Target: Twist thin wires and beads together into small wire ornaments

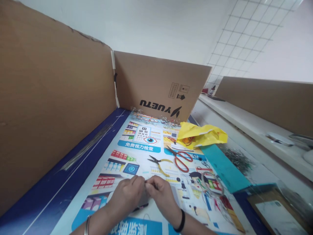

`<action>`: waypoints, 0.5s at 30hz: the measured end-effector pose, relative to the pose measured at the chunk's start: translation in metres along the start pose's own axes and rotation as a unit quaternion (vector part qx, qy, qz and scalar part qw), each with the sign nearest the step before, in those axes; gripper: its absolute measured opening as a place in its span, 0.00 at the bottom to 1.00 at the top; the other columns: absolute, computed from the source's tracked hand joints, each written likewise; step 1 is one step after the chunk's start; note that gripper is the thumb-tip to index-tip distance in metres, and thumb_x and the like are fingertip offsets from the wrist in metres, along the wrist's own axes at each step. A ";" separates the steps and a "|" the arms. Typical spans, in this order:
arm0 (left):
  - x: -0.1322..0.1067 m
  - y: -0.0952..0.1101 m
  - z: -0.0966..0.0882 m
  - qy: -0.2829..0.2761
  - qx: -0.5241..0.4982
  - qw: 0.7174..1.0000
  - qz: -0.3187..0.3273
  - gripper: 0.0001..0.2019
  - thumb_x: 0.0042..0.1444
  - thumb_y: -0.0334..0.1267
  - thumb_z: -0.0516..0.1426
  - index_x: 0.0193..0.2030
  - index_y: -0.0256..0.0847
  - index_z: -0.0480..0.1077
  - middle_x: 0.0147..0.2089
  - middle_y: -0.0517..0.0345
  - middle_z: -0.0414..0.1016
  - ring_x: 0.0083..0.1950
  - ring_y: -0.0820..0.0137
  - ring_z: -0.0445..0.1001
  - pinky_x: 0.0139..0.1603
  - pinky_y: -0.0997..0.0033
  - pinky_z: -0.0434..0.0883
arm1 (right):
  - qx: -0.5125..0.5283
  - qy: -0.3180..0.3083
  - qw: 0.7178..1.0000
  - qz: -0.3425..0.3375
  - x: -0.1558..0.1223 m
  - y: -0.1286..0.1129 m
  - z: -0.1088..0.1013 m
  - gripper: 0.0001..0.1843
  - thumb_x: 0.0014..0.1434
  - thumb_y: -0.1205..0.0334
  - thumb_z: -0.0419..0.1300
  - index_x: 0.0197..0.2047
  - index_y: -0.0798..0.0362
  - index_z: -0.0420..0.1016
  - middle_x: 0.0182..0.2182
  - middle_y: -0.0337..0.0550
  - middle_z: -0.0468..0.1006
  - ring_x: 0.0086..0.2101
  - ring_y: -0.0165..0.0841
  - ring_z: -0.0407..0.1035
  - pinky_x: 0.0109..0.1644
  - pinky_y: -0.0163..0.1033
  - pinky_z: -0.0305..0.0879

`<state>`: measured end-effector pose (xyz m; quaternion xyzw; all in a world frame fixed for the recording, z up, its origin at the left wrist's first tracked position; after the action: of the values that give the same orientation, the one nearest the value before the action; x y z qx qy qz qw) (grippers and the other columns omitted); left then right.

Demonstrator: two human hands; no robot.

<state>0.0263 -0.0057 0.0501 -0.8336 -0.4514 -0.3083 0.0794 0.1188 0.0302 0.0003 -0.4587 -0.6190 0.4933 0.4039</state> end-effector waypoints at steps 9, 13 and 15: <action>0.006 -0.019 0.003 0.037 -0.109 0.986 -0.124 0.08 0.58 0.33 0.48 0.31 0.40 0.66 0.25 0.59 0.72 0.26 0.71 0.72 0.26 0.74 0.64 | -0.017 0.066 0.997 -0.017 -0.002 -0.008 -0.007 0.14 0.57 0.53 0.56 0.26 0.54 0.69 0.21 0.37 0.69 0.26 0.29 0.63 0.31 0.33 0.60; 0.000 -0.039 0.022 -0.015 -0.314 0.913 -0.260 0.06 0.58 0.38 0.50 0.37 0.41 0.66 0.30 0.59 0.73 0.30 0.71 0.71 0.31 0.72 0.67 | 0.051 0.049 0.998 -0.002 0.002 -0.005 -0.007 0.12 0.56 0.55 0.57 0.28 0.54 0.68 0.22 0.37 0.69 0.26 0.29 0.64 0.31 0.34 0.61; -0.010 -0.047 0.037 -0.022 -0.470 0.814 -0.340 0.12 0.58 0.41 0.52 0.47 0.42 0.61 0.30 0.61 0.72 0.26 0.73 0.70 0.28 0.73 0.67 | 0.091 0.046 0.995 0.016 0.005 0.000 -0.008 0.12 0.56 0.54 0.57 0.29 0.54 0.68 0.21 0.37 0.70 0.25 0.29 0.64 0.32 0.34 0.62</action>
<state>0.0012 0.0298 0.0074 -0.5692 -0.5081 -0.4719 -0.4418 0.1256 0.0371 0.0021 -0.4520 -0.5451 0.5322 0.4641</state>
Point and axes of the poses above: each hand's wrist, its own x-axis towards the middle knuckle, its own z-axis out of the palm, y = z × x, the point moved 10 cm from there along x, towards the middle knuckle
